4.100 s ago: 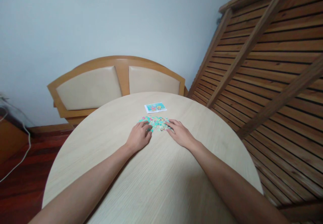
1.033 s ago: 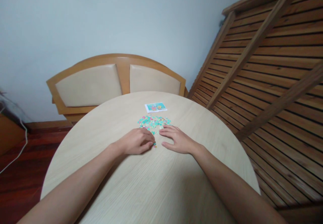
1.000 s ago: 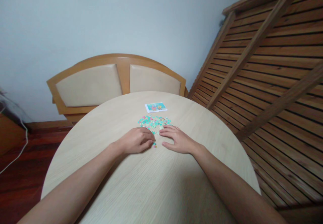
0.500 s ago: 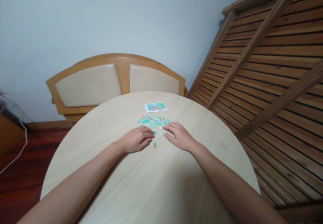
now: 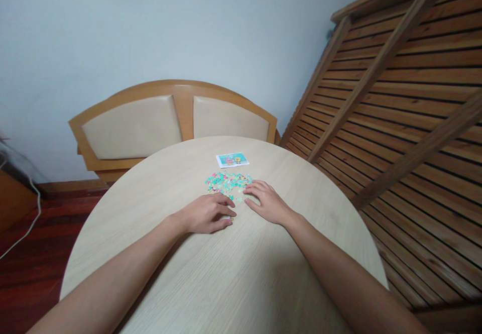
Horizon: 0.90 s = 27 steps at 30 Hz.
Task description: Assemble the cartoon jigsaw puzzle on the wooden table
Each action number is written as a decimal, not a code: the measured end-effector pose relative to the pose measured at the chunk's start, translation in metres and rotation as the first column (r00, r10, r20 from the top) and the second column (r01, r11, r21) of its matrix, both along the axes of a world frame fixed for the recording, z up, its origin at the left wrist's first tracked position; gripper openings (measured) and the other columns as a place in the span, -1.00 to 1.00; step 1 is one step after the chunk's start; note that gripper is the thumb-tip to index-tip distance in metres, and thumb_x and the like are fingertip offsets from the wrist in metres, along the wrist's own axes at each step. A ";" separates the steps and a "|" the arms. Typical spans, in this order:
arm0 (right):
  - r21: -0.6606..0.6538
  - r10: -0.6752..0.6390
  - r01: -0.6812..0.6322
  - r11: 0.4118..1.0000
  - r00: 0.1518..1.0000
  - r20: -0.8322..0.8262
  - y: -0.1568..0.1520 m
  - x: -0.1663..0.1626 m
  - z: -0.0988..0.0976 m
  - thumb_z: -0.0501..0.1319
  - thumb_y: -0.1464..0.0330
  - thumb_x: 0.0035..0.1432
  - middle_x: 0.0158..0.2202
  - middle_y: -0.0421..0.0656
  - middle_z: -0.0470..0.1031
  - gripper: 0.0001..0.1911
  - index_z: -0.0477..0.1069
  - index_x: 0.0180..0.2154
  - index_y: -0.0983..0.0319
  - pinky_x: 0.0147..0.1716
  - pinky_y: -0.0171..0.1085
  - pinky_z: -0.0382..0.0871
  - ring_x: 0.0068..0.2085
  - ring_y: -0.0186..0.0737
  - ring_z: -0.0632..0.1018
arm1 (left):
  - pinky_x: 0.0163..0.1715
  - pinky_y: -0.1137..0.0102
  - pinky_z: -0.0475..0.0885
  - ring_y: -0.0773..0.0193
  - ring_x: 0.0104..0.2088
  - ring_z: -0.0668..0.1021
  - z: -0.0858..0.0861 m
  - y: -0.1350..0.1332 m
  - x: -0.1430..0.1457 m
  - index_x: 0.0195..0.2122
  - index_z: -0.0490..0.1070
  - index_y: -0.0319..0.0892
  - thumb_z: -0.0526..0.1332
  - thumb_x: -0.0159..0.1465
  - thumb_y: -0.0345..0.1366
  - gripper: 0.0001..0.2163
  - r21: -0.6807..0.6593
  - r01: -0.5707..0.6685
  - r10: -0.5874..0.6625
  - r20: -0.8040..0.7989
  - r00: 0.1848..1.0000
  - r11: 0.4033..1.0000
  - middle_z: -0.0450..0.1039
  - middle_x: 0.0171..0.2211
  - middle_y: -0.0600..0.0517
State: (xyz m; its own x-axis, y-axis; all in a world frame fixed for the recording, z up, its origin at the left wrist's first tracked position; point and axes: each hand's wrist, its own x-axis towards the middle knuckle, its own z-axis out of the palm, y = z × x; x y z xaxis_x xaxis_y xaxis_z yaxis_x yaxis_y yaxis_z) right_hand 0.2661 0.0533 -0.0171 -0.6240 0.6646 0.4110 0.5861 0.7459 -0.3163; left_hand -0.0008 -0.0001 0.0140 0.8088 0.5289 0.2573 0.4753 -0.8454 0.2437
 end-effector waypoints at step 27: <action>-0.021 -0.059 0.060 0.998 0.998 0.019 0.015 0.024 -0.007 0.21 0.23 0.32 0.16 -0.02 0.50 -0.64 0.42 0.12 0.16 0.26 0.14 0.23 0.31 0.09 0.34 | 0.06 0.24 0.46 0.11 0.00 0.58 -0.002 0.002 -0.001 -0.05 0.60 -0.12 0.17 0.39 -0.25 -0.76 -0.045 -0.020 0.019 -0.007 1.000 0.999 0.54 0.02 -0.11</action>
